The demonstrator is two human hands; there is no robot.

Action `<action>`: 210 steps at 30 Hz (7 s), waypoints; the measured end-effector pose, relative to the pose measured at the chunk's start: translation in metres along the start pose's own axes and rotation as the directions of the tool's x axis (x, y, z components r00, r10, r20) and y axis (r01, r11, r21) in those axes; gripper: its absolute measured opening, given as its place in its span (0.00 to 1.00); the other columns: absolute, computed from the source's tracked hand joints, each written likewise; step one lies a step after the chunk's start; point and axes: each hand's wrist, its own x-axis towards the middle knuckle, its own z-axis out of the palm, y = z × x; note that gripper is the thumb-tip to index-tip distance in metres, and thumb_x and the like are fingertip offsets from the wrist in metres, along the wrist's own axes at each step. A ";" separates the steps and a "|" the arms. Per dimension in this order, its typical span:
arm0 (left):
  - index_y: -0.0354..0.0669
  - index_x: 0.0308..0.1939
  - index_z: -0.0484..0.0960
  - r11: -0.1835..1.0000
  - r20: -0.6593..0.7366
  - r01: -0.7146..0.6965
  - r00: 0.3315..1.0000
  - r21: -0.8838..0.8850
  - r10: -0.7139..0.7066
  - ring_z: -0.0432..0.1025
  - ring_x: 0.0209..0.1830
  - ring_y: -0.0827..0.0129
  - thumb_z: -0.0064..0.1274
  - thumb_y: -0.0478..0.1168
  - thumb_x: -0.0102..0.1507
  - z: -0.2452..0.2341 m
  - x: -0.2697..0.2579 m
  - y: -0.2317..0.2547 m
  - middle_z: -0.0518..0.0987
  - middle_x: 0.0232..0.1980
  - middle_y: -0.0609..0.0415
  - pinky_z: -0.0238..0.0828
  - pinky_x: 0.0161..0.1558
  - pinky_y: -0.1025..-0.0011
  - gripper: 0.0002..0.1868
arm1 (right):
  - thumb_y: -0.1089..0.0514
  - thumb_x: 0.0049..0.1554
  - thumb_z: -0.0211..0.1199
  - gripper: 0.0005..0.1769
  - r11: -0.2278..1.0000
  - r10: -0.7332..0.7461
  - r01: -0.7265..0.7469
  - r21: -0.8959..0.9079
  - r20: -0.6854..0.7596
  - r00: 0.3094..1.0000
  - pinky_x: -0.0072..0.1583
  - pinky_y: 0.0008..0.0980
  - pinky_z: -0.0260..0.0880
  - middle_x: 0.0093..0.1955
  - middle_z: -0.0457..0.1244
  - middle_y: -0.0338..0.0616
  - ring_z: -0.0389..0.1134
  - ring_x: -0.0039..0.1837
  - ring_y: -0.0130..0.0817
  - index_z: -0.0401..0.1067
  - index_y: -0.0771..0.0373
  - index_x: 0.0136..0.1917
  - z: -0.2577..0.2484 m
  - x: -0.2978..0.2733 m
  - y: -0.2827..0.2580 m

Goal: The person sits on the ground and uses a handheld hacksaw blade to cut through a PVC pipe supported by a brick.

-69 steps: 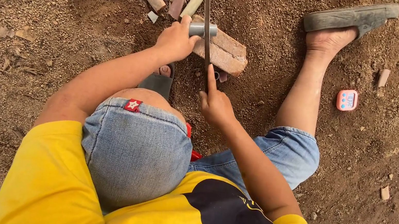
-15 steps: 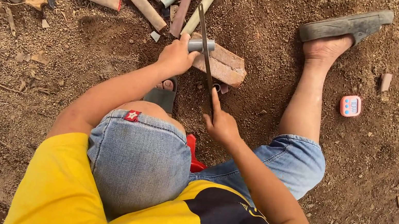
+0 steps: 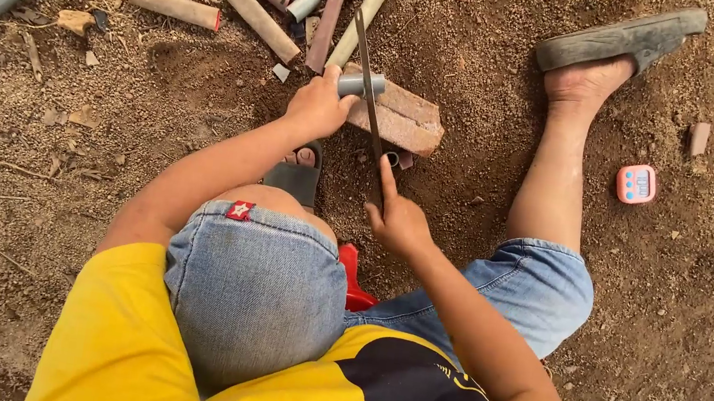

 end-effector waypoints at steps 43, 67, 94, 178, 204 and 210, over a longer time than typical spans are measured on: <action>0.35 0.64 0.63 1.000 -0.054 -0.021 0.998 -0.002 0.021 0.79 0.54 0.29 0.48 0.54 0.75 0.004 -0.003 0.002 0.77 0.53 0.31 0.82 0.52 0.42 0.27 | 0.61 0.69 0.43 0.43 0.973 -0.016 0.008 -0.230 -0.034 0.999 0.41 0.54 0.71 0.36 0.70 0.61 0.74 0.38 0.59 0.24 0.67 0.89 0.001 -0.019 -0.004; 0.37 0.65 0.62 0.999 -0.061 -0.006 0.998 -0.041 0.004 0.80 0.46 0.40 0.52 0.47 0.73 -0.006 -0.009 0.008 0.80 0.50 0.34 0.79 0.47 0.46 0.24 | 0.52 0.69 0.49 0.31 0.966 0.013 -0.064 -0.252 -0.200 0.980 0.37 0.53 0.70 0.38 0.72 0.55 0.73 0.36 0.57 0.52 0.65 0.82 0.015 0.001 0.004; 0.34 0.68 0.61 1.000 -0.059 -0.006 0.998 -0.019 0.005 0.80 0.49 0.39 0.51 0.46 0.74 -0.007 -0.012 0.008 0.79 0.53 0.33 0.79 0.47 0.46 0.26 | 0.52 0.69 0.49 0.29 0.977 0.071 -0.077 -0.197 -0.040 0.997 0.38 0.54 0.70 0.37 0.71 0.52 0.72 0.35 0.56 0.51 0.67 0.78 0.043 -0.021 0.033; 0.34 0.68 0.62 0.998 -0.043 -0.064 0.997 0.007 0.064 0.77 0.57 0.27 0.50 0.54 0.76 0.004 0.003 -0.010 0.76 0.55 0.25 0.79 0.55 0.38 0.29 | 0.62 0.66 0.45 0.46 0.972 0.068 -0.037 -0.233 0.125 0.990 0.46 0.55 0.75 0.41 0.72 0.61 0.77 0.44 0.60 0.25 0.61 0.90 -0.006 -0.019 -0.014; 0.34 0.67 0.61 0.998 -0.053 -0.021 0.998 -0.056 0.018 0.80 0.48 0.40 0.52 0.46 0.73 -0.008 -0.011 0.008 0.79 0.52 0.35 0.80 0.47 0.47 0.26 | 0.57 0.67 0.49 0.45 0.955 0.006 -0.005 -0.296 0.001 1.000 0.30 0.47 0.61 0.33 0.70 0.50 0.67 0.28 0.47 0.31 0.70 0.88 0.035 -0.034 0.005; 0.36 0.68 0.62 0.998 -0.084 -0.034 0.996 -0.050 0.030 0.80 0.47 0.41 0.53 0.46 0.73 -0.003 -0.010 0.007 0.79 0.51 0.35 0.79 0.46 0.47 0.26 | 0.61 0.62 0.51 0.48 0.948 0.015 -0.014 -0.318 0.000 1.000 0.32 0.50 0.66 0.35 0.71 0.55 0.70 0.31 0.52 0.30 0.68 0.88 0.012 -0.011 -0.001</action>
